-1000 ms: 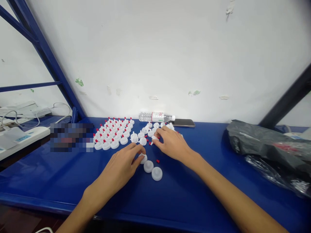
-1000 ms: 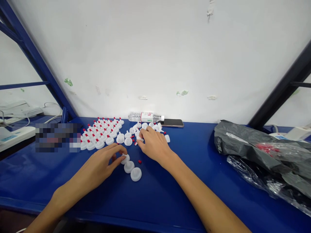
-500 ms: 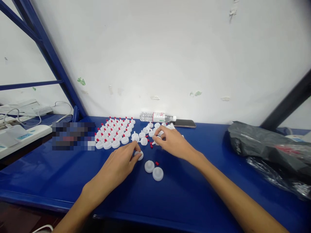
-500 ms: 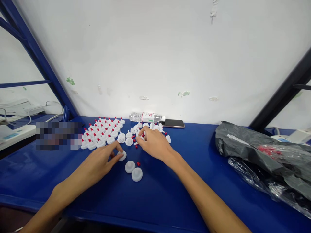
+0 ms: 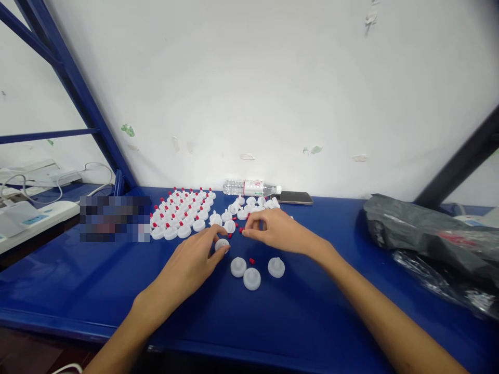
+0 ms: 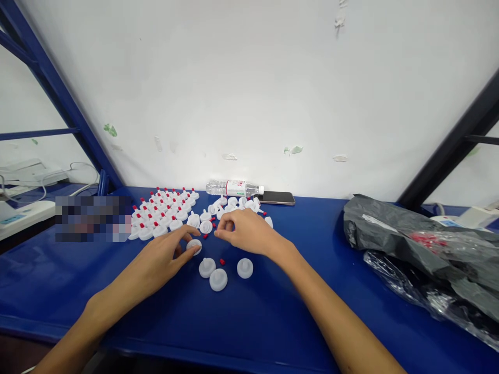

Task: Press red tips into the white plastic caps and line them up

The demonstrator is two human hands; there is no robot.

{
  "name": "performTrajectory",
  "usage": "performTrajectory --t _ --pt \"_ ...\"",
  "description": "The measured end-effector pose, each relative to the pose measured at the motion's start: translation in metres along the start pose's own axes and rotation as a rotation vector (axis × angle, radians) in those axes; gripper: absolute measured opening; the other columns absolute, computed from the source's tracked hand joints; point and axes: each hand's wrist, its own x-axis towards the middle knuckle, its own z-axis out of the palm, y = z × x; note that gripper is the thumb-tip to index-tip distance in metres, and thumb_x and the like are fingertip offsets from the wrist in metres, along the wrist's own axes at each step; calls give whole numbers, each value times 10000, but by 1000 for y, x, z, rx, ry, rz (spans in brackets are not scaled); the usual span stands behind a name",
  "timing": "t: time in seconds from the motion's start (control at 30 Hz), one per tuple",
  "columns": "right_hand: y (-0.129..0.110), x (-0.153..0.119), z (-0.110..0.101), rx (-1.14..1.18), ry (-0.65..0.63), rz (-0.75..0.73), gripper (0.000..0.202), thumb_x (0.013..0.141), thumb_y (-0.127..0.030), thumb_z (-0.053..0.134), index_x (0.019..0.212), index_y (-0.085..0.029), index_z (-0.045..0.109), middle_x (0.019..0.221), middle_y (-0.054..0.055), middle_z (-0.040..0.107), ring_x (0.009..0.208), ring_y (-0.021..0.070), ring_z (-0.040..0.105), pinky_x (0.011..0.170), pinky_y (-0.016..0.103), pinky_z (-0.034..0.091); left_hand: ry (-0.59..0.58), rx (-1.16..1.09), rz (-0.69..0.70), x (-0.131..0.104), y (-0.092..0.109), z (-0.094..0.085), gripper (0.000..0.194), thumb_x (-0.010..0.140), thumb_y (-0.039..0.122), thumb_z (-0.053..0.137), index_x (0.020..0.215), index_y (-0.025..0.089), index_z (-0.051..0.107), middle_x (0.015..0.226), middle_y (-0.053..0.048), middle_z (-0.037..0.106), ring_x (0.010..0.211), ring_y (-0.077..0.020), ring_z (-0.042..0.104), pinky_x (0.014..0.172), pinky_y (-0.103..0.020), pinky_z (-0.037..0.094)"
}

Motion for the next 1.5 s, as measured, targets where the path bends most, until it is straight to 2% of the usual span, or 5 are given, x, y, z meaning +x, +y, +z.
performTrajectory --t 0.13,0.23,0.87,1.13,1.5 --pt "0 -5 -8 103 -267 -31 148 839 -325 722 944 -236 775 794 -19 741 685 135 655 595 234 430 -24 40 22 2 -5 4 351 977 435 465 1245 273 624 1137 -69 663 949 -250 646 767 -349 445" --pt "2 -6 -5 96 -337 -2 151 792 -327 762 913 -240 787 785 -15 751 680 150 671 589 239 444 -50 42 19 2 -8 5 370 989 447 434 1216 262 659 1108 -80 653 933 -246 642 783 -356 444" --pt "7 -2 2 -129 -181 81 47 846 -205 728 801 -219 723 824 1 722 751 160 647 641 257 404 -93 16 -25 -1 -5 0 351 883 521 634 1158 309 689 1050 -35 646 905 -247 637 739 -337 436" --pt "11 -2 4 -131 -197 63 195 871 -108 652 1014 -228 707 862 -3 750 777 154 664 607 239 362 -78 -55 -28 -2 -7 -3 503 843 549 666 1271 284 657 1073 -52 642 883 -240 629 755 -333 463" --pt "13 -1 8 -203 -111 -61 245 920 -28 540 1008 -196 694 930 55 674 883 185 590 730 273 382 -51 -121 -65 1 4 -16 273 886 415 615 1089 242 673 878 -3 708 714 -192 657 675 -305 450"
